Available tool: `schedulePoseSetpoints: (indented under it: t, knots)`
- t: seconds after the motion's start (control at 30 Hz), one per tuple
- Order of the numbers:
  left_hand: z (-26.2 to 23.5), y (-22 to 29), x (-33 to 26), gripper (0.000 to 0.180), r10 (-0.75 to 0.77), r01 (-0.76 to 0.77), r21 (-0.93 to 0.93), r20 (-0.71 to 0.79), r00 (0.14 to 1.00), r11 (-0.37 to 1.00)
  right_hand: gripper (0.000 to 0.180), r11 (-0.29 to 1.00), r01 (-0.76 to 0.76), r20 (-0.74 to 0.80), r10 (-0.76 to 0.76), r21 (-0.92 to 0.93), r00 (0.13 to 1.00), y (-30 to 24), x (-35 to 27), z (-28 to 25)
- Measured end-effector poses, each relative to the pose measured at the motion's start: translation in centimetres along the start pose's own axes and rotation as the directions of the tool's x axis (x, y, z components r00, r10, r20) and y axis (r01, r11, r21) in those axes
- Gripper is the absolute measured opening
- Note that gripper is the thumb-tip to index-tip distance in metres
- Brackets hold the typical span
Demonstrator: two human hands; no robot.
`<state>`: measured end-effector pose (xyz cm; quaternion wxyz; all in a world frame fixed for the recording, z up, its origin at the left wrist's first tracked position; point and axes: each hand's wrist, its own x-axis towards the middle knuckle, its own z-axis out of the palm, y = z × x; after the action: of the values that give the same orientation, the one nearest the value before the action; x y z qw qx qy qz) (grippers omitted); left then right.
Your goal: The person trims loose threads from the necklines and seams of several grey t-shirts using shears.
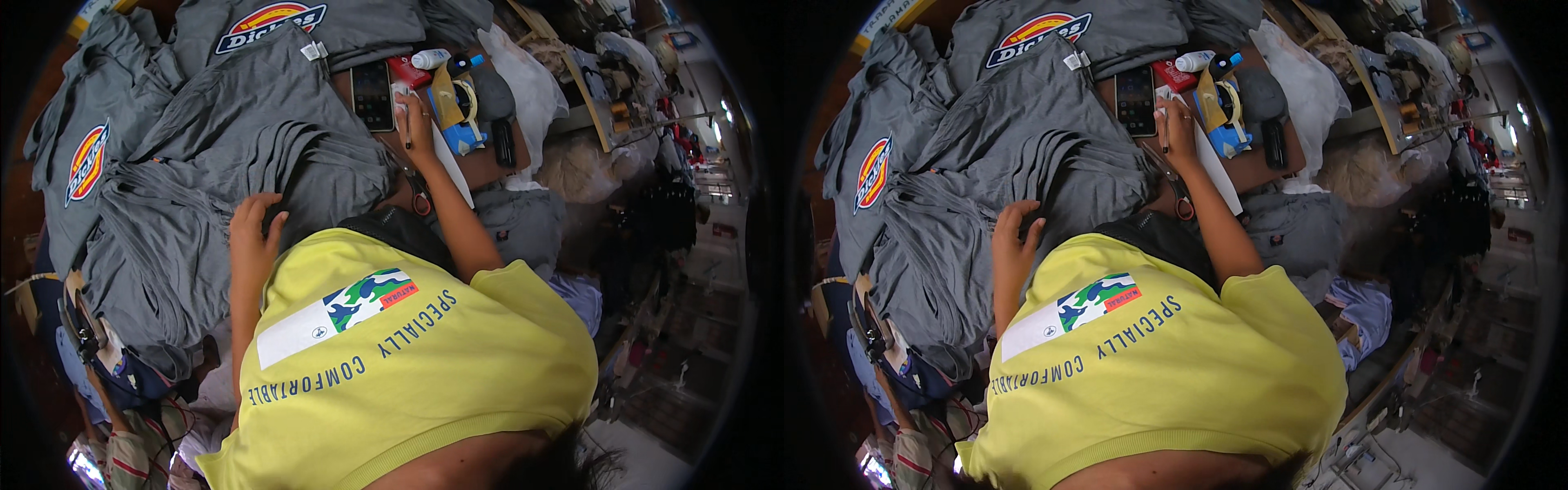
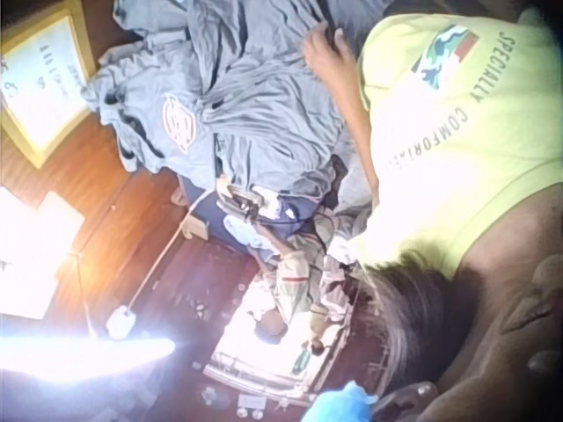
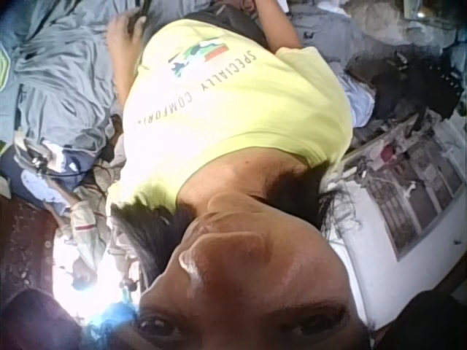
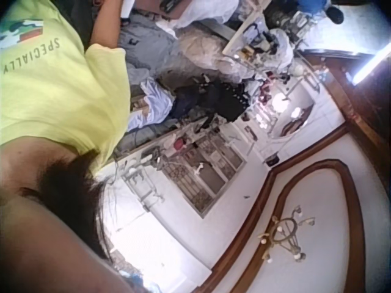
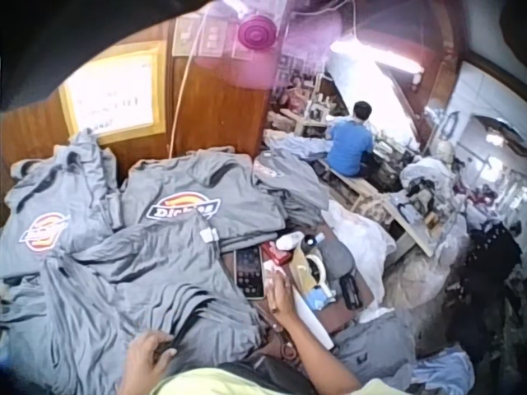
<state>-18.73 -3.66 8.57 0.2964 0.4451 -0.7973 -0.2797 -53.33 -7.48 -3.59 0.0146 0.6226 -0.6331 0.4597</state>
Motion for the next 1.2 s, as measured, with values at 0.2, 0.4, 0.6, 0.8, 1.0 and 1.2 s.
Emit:
schedulePoseSetpoints:
  t: [0.2,0.4,0.6,0.8,1.0,1.2]
  knots:
    - [0.2,0.1,0.3,0.022,0.017,-0.019,0.048,0.03,0.999,0.999,0.018,0.99,0.114,0.183,-0.096,-0.088,0.978,-0.9,2.4,1.6]
    - [0.0,-0.1,0.3,0.02,0.004,-0.004,0.026,0.01,1.0,1.0,0.014,0.985,-0.167,-0.138,0.159,-0.045,0.978,2.0,3.4,0.7]
    - [-1.0,-1.3,0.6,0.017,0.02,0.001,0.121,-0.172,0.985,0.993,0.012,0.996,0.066,-0.072,-0.07,-0.066,0.995,2.1,5.3,1.6]
    - [-3.6,-2.7,0.4,0.014,-0.068,0.121,0.172,-0.286,0.956,0.978,0.035,0.997,0.036,0.089,-0.03,-0.068,0.996,3.4,7.1,3.4]
    - [-4.0,-3.4,-0.8,0.014,-0.078,0.137,0.178,-0.306,0.949,0.974,0.038,0.992,0.017,0.152,0.002,-0.126,0.988,4.0,7.6,3.6]
    - [-3.5,-4.0,-1.5,0.014,-0.129,0.168,0.105,-0.306,0.943,0.98,0.036,0.999,-0.043,0.136,0.046,-0.026,0.99,3.7,6.8,2.6]
